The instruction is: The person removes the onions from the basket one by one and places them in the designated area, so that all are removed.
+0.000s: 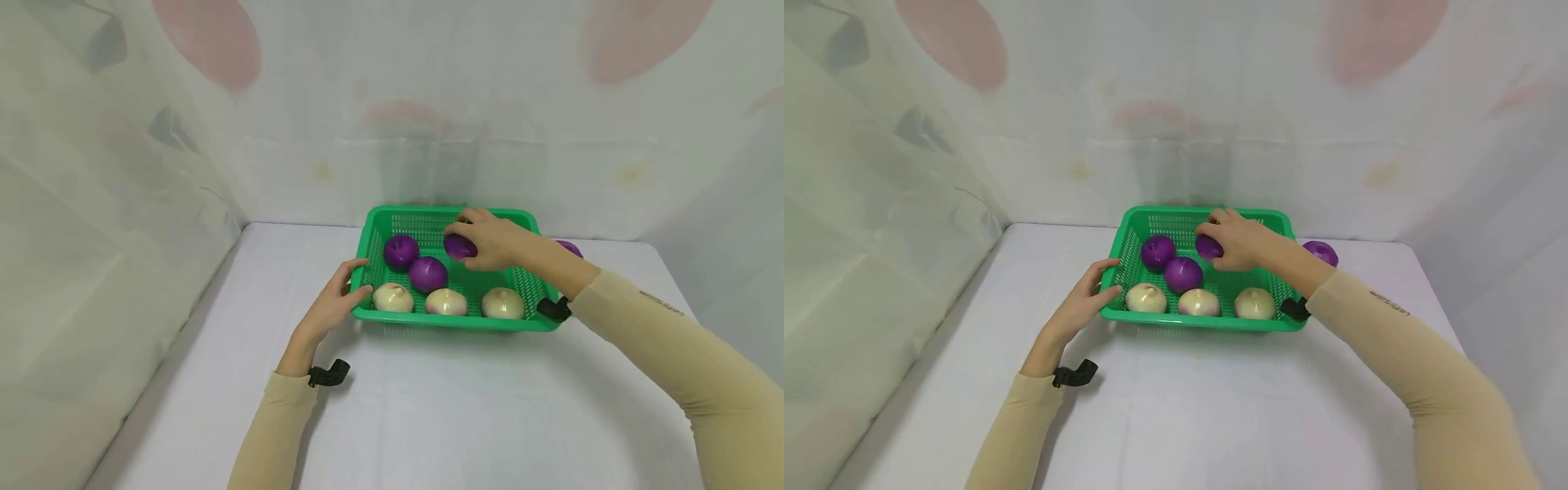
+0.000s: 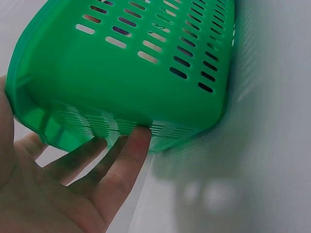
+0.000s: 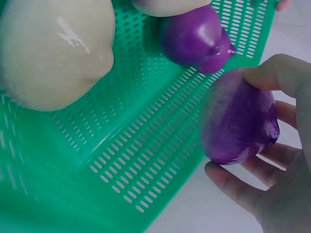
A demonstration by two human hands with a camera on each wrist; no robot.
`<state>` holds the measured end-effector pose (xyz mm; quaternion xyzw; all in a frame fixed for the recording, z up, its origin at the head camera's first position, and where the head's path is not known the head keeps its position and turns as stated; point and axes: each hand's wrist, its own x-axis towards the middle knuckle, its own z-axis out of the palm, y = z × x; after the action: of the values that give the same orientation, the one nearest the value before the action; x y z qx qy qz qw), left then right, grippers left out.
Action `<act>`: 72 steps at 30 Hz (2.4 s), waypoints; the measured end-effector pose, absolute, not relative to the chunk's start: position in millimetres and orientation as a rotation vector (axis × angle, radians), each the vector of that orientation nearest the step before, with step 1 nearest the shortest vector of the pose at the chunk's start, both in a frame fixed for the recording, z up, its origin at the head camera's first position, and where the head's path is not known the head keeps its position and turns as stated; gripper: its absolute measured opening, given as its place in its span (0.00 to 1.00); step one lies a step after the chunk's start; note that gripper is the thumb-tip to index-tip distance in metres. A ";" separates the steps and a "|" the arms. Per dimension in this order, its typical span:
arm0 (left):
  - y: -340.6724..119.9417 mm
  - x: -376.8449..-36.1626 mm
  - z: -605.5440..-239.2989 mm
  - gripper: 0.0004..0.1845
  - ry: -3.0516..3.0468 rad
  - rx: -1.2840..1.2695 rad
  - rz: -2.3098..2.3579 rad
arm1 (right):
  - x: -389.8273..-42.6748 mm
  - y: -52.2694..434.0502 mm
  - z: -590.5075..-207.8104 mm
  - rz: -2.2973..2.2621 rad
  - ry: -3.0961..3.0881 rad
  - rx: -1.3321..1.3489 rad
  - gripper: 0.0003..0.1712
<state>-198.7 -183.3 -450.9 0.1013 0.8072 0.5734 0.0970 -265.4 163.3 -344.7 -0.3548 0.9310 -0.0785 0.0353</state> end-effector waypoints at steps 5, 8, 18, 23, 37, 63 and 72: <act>-181.5 -200.9 -452.6 0.33 2.385 0.284 1.679 | -252.7 174.0 -337.6 -0.242 2.899 -1.144 0.29; -181.0 -201.4 -451.8 0.33 2.394 0.274 1.666 | -246.9 179.7 -334.2 -0.263 2.914 -1.157 0.29; -181.8 -198.2 -448.8 0.32 2.407 0.305 1.686 | -231.8 196.1 -325.2 -0.335 2.937 -1.116 0.31; -175.5 -188.0 -428.8 0.31 2.407 0.298 1.676 | -225.9 206.6 -322.6 -0.361 2.960 -1.073 0.31; -174.0 -185.1 -422.5 0.31 2.391 0.287 1.683 | -212.4 238.2 -317.9 -0.529 3.019 -0.976 0.31; -174.9 -185.0 -423.1 0.32 2.390 0.312 1.668 | -228.7 311.2 -340.0 -0.438 3.067 -0.572 0.33; -174.9 -184.5 -423.3 0.31 2.393 0.311 1.671 | -236.9 338.1 -353.7 -0.392 3.059 -0.462 0.34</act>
<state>-184.5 -174.9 -423.3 0.1055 0.8109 0.5662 0.1032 -236.9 338.1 -353.7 -0.1481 0.9809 -0.1257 0.0117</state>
